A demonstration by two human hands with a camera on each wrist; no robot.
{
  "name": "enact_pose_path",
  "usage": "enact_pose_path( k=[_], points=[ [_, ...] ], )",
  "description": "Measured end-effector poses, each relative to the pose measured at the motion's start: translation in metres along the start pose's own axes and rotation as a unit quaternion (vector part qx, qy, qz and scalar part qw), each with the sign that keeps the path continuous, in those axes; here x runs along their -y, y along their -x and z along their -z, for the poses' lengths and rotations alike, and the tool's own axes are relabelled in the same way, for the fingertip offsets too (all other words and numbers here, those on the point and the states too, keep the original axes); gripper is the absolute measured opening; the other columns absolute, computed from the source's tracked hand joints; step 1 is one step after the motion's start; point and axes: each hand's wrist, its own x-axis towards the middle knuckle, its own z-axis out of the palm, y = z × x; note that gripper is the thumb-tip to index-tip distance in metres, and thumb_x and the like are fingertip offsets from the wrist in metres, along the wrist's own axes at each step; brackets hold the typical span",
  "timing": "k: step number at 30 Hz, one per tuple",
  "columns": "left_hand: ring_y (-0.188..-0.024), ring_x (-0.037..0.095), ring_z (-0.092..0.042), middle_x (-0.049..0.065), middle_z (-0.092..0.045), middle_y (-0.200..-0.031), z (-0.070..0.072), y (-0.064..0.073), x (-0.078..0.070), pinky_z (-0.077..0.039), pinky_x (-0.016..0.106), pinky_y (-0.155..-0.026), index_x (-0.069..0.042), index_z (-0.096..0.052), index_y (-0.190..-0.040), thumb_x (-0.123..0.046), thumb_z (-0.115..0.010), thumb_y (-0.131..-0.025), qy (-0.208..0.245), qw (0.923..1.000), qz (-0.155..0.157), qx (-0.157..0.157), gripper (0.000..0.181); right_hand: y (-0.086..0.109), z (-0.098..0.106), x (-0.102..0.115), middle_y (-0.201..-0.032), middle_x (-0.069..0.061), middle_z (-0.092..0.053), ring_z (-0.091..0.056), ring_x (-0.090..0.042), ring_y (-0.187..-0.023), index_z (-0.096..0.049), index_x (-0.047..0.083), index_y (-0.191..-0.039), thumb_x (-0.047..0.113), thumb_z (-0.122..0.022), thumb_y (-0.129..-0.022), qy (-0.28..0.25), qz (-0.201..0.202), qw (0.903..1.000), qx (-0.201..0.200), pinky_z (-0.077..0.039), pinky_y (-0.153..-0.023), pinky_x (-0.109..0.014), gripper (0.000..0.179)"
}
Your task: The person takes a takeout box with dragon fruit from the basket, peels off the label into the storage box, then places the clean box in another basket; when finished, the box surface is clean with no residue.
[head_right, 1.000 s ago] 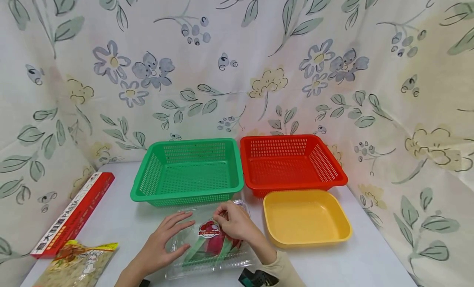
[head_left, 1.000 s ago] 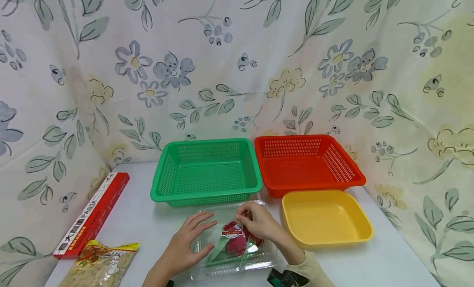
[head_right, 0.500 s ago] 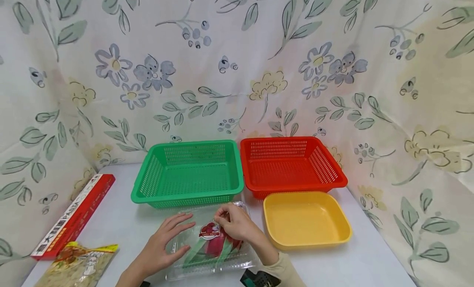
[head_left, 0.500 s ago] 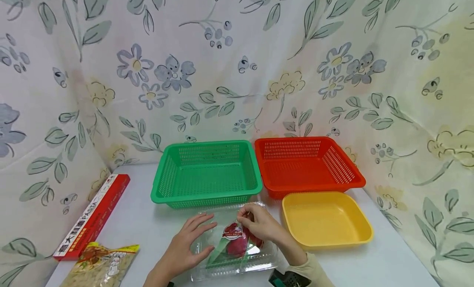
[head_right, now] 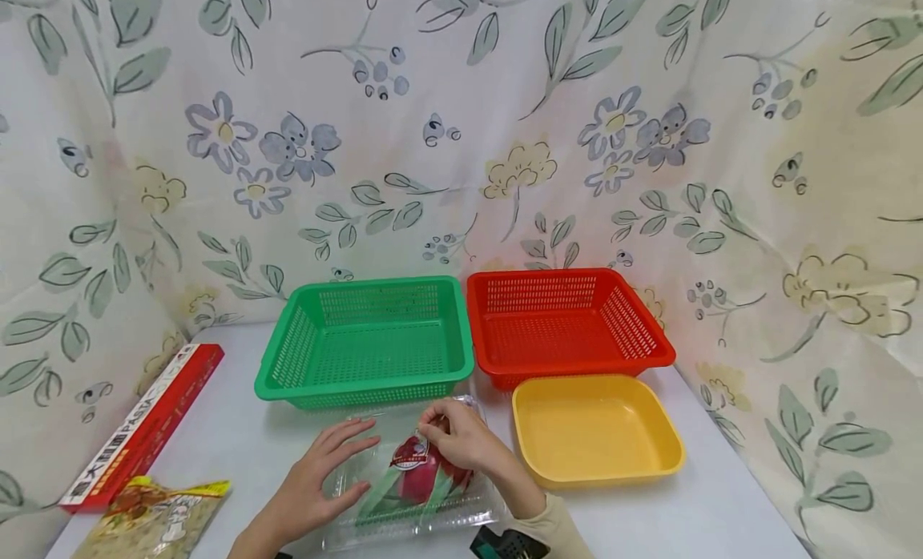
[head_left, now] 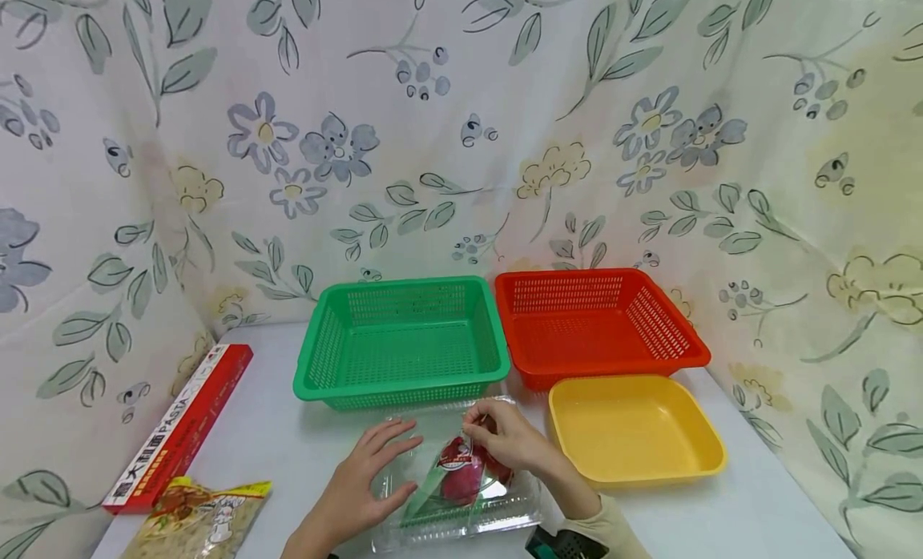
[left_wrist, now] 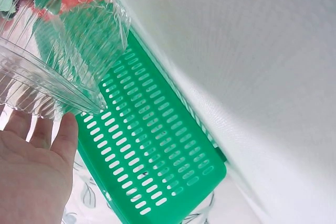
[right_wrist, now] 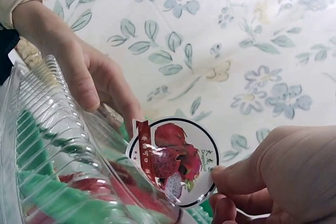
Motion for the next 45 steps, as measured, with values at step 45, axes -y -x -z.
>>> enact_pose_path(
  k=[45],
  points=[
    [-0.135, 0.021, -0.042, -0.004, -0.049, -0.146, -0.002, 0.002, 0.004, -0.051, 0.050, -0.093, -0.030, -0.056, -0.137, -0.026, -0.083, -0.079, 0.014, 0.9998, 0.008, 0.013, 0.064, 0.027, 0.097, -0.030, -0.086, -0.019, -0.064, -0.063, -0.019, -0.063, -0.063, -0.009, -0.101, 0.010, -0.065, -0.096, -0.100, -0.057, 0.9892, -0.090, -0.049, -0.056, -0.023, 0.020]
  ],
)
